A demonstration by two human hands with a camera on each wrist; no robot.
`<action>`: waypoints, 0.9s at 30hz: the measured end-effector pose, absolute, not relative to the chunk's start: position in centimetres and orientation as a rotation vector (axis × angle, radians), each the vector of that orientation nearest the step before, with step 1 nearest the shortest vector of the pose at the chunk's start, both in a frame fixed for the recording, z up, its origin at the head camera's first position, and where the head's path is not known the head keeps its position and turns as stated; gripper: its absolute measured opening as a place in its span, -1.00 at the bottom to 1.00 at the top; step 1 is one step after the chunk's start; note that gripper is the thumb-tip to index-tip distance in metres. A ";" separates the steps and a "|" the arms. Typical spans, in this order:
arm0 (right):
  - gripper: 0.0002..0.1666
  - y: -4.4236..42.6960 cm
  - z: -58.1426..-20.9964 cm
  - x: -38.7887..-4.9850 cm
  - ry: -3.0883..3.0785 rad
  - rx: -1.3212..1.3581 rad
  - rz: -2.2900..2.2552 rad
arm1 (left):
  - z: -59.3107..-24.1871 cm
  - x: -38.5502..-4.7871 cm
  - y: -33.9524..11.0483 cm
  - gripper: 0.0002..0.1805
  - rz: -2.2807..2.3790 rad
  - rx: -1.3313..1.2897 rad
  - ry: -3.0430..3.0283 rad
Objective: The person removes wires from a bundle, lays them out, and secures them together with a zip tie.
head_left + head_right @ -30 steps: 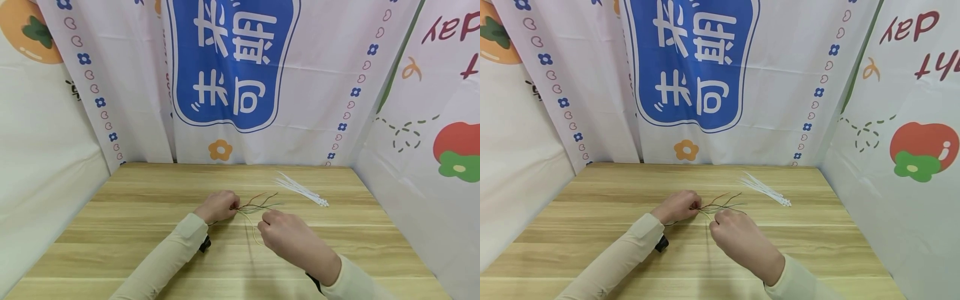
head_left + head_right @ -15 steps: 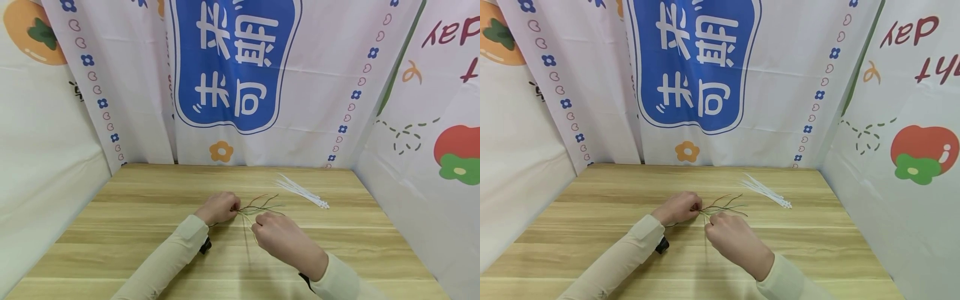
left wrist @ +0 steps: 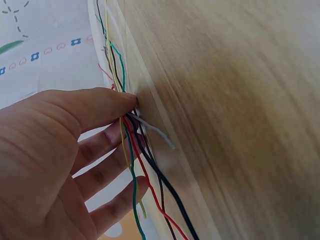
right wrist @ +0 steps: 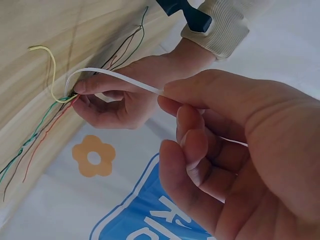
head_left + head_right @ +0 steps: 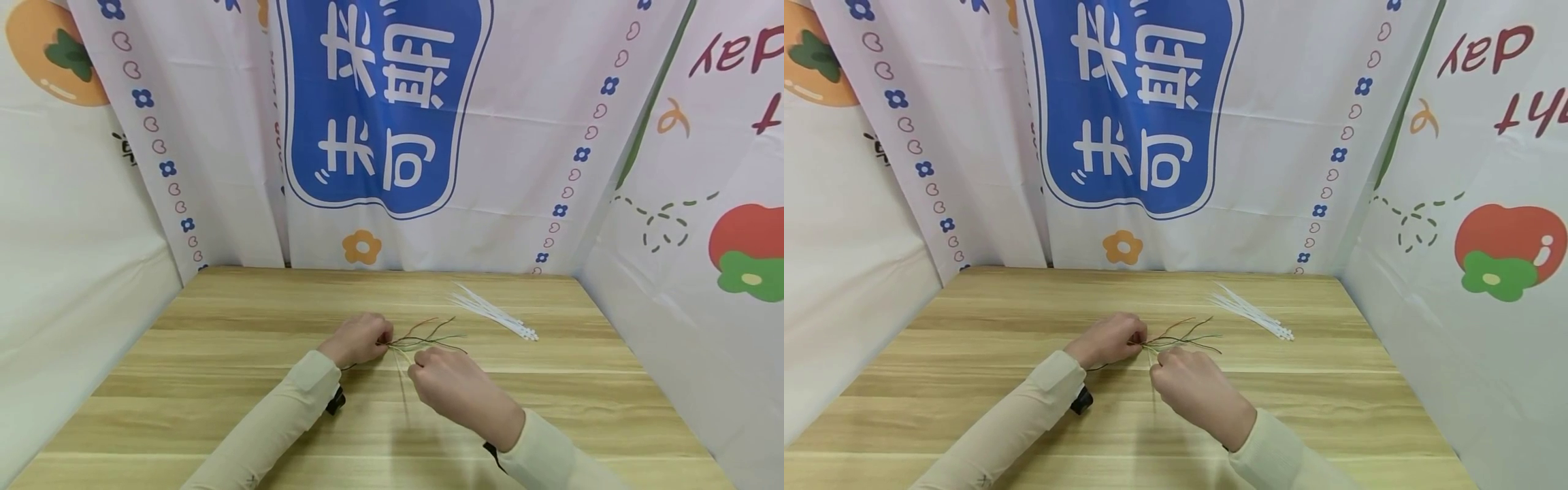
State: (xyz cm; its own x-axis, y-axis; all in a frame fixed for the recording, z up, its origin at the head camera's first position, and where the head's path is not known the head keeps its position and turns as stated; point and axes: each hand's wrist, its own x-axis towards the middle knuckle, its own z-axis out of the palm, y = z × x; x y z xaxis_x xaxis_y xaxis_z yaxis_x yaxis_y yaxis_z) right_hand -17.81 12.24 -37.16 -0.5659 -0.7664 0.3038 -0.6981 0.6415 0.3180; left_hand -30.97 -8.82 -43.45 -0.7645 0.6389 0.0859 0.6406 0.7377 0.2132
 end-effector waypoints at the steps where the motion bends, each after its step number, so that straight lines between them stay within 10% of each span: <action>1: -0.75 12.2 -37.3 -17.9 -2.446 1.153 -0.229 | -43.5 -31.0 -8.8 -0.93 -0.362 -1.071 -2.924; 27: -0.69 11.1 -39.6 -20.8 -2.635 1.169 -0.140 | -43.6 -31.3 -8.7 -0.92 -0.410 -1.083 -2.950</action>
State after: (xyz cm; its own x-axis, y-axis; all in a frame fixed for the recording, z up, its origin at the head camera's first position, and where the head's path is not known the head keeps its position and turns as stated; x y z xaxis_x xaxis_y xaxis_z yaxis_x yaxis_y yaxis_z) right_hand -20.79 11.12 -39.55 -0.6445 -0.7401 0.1922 -0.7156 0.6724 0.1894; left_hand -31.25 -8.72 -43.61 -0.7662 0.6396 0.0625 0.6325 0.7331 0.2500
